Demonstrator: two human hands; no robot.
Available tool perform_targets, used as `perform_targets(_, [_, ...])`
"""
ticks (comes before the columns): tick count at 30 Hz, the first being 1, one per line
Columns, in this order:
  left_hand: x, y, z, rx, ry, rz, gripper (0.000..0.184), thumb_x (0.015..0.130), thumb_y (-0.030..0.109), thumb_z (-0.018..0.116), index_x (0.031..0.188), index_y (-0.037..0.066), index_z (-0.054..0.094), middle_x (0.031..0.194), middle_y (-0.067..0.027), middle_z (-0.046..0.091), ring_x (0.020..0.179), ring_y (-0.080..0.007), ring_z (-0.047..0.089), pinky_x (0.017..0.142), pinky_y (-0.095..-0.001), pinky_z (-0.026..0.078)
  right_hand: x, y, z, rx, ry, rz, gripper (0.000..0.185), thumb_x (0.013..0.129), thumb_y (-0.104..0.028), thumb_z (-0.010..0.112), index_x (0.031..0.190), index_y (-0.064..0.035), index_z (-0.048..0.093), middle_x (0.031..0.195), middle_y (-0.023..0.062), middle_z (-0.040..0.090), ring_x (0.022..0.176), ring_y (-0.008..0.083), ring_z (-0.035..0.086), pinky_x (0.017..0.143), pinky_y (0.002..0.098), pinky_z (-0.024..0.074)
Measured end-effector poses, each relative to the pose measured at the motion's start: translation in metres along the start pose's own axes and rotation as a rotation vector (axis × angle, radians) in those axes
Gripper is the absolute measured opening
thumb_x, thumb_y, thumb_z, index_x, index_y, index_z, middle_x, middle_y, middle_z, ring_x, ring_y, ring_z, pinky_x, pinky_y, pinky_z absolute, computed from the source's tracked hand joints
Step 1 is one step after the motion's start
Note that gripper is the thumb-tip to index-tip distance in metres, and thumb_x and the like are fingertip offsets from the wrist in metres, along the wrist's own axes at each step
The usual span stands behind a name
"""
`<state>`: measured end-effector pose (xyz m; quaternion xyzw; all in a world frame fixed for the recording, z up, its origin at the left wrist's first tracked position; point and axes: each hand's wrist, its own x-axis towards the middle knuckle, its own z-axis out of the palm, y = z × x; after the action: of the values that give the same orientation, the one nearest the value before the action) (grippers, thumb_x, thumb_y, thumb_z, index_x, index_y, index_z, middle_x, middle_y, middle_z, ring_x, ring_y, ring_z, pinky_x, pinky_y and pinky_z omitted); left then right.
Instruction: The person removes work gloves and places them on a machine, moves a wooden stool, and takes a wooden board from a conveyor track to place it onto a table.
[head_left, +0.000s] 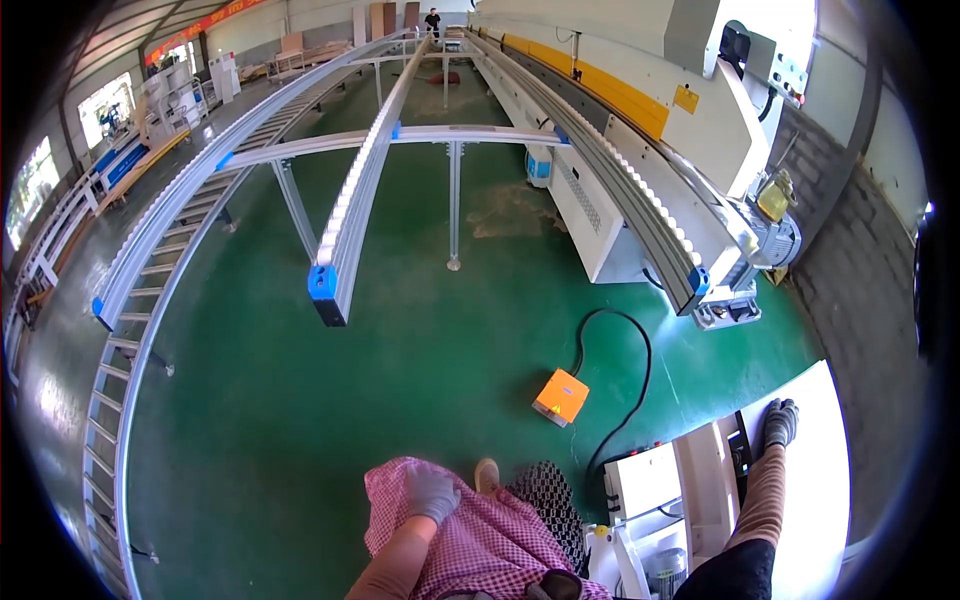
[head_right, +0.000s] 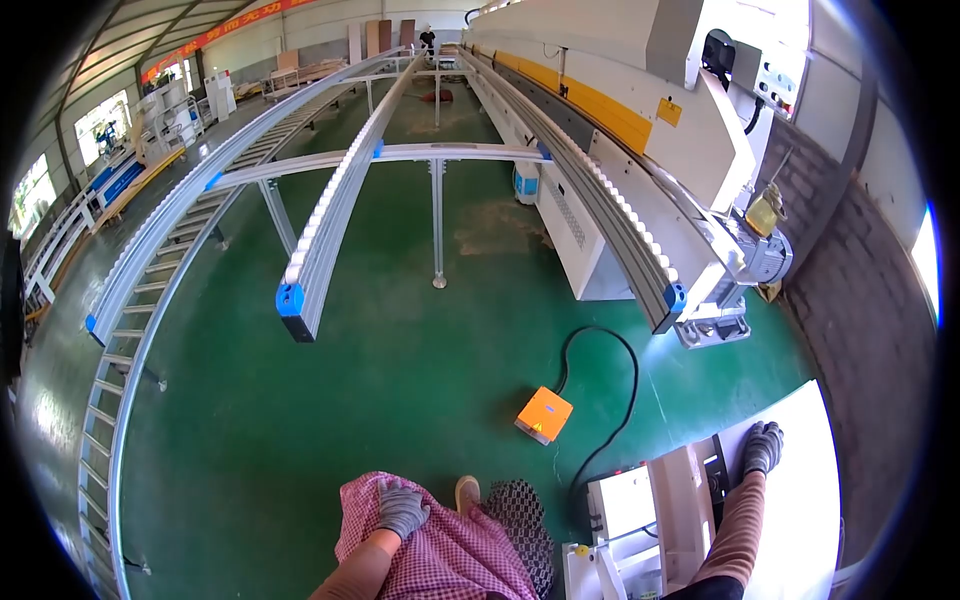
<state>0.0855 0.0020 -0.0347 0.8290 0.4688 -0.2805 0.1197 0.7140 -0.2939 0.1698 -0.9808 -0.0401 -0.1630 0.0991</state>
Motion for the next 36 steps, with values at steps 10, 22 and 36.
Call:
perform_targets(10, [0.002, 0.001, 0.007, -0.029, -0.011, -0.001, 0.055, 0.1, 0.056, 0.048, 0.133, 0.018, 0.069, 0.149, -0.006, 0.057, 0.149, -0.0313, 0.035, 0.122, -0.0564, 0.016, -0.001, -0.002, -0.003, -0.01, -0.01, 0.009, 0.041, 0.099, -0.04, 0.057, 0.118, -0.0065, 0.068, 0.124, 0.0184, 0.064, 0.116, 0.0387, 0.062, 0.099, 0.0492, 0.049])
perform_targets(22, [0.005, 0.0, 0.012, -0.034, 0.005, 0.01, 0.054, 0.098, 0.056, 0.05, 0.13, 0.018, 0.07, 0.145, -0.0056, 0.06, 0.148, -0.0314, 0.037, 0.12, -0.0582, 0.018, 0.0, -0.001, -0.003, -0.012, -0.02, 0.015, 0.04, 0.099, -0.041, 0.057, 0.117, -0.0073, 0.068, 0.124, 0.0179, 0.064, 0.116, 0.039, 0.062, 0.1, 0.05, 0.0489])
perform_targets(36, [0.003, 0.001, 0.01, -0.025, 0.006, 0.008, 0.055, 0.099, 0.055, 0.049, 0.133, 0.017, 0.069, 0.148, -0.0067, 0.057, 0.149, -0.0302, 0.036, 0.122, -0.0566, 0.017, -0.001, -0.001, -0.004, -0.024, -0.038, 0.002, 0.043, 0.099, -0.043, 0.057, 0.123, -0.0078, 0.067, 0.127, 0.0193, 0.064, 0.118, 0.0397, 0.062, 0.1, 0.0498, 0.0488])
